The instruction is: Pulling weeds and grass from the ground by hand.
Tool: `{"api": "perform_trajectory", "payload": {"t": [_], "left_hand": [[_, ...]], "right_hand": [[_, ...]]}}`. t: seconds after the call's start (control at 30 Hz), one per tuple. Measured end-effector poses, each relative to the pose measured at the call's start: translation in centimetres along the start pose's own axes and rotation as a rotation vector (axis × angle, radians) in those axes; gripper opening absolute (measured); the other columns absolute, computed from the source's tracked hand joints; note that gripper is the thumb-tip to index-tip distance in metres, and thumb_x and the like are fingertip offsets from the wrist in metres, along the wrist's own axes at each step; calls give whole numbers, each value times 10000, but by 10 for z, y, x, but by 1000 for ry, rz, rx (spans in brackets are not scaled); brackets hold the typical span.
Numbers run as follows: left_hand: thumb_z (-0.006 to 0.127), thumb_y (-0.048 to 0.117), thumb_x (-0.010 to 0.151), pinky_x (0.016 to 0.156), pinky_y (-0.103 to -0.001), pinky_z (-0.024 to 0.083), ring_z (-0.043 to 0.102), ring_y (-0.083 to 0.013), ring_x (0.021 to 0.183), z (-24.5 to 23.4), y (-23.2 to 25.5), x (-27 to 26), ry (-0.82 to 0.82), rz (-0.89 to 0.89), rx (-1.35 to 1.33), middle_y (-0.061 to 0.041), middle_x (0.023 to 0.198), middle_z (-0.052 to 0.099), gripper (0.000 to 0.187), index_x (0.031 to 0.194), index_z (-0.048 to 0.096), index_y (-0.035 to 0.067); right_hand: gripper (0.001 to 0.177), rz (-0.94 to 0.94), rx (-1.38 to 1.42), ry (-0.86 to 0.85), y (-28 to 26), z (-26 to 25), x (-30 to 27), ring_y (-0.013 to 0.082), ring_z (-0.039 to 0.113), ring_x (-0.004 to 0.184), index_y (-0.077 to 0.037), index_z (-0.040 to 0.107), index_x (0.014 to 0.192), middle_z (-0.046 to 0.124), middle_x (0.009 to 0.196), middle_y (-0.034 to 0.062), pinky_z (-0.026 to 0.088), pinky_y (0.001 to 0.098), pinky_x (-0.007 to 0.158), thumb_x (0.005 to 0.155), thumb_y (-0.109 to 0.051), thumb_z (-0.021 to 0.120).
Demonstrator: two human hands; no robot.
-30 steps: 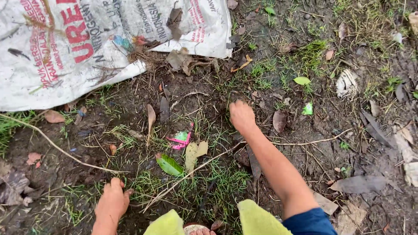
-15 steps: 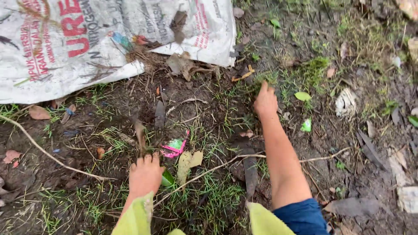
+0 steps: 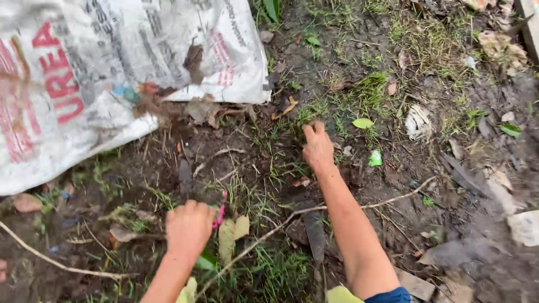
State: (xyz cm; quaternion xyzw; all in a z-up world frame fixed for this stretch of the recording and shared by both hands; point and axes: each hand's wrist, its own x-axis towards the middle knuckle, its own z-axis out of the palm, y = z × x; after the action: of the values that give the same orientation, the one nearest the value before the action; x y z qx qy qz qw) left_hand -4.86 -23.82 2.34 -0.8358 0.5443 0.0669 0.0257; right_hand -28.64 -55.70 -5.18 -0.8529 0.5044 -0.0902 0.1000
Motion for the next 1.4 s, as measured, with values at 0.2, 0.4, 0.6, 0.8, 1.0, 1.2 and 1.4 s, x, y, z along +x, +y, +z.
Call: {"api": "perform_trajectory", "payload": {"t": [0.2,0.4,0.6,0.8,1.0,1.2,1.4], "left_hand": [[705,283,847,805,-485,507,692,-295,874,32,42,27,25,256,-37,-88,926,697,175,894,702,114],[693,247,856,833,-499,500,648,-339,965,17,88,75,54,317,-203,-138,1080,665,232,1039,702,104],[644,162,924,938,-539,499,590,-447,1128,18,148,172,71,264,-375,-245,1461,464,490,1391,532,67],[590,-107,743,929,-551,509,551,-492,1175,70,170,231,-167,193,-228,-238,1532,409,878,1572,440,139],[611,12,846,931,-470,544,649,-364,1036,87,145,227,-111,325,166,-202,1087,664,208,1012,721,-47],[583,-36,906,886,-475,593,675,-340,1052,46,117,192,-378,467,91,-222,1147,663,205,1052,726,-14],[626,-90,718,812,-506,554,618,-456,1066,3,223,269,-97,269,-341,-199,1569,362,787,1460,414,67]], "right_hand": [[489,6,-162,200,20,60,45,436,662,912,42,625,1254,609,1131,240,575,502,705,766,9,624],[243,-82,73,78,35,52,-6,410,658,978,-13,671,1015,670,1039,210,558,490,842,774,3,641],[268,123,434,205,56,53,-59,458,612,1049,7,640,1112,646,1108,241,503,501,891,845,-15,625],[285,230,652,12,81,48,-52,382,642,1114,-13,649,1170,668,1179,188,499,424,975,891,-69,623],[280,203,616,19,78,47,-54,359,647,1110,-17,659,1168,674,1186,178,506,401,982,896,-69,619],[280,279,776,-51,93,57,-52,342,636,1098,-24,644,1197,684,1169,165,489,387,1005,923,-45,588],[274,281,779,-5,81,48,-53,288,659,1103,-11,652,1160,686,1144,148,490,353,1005,891,-61,628]]}}
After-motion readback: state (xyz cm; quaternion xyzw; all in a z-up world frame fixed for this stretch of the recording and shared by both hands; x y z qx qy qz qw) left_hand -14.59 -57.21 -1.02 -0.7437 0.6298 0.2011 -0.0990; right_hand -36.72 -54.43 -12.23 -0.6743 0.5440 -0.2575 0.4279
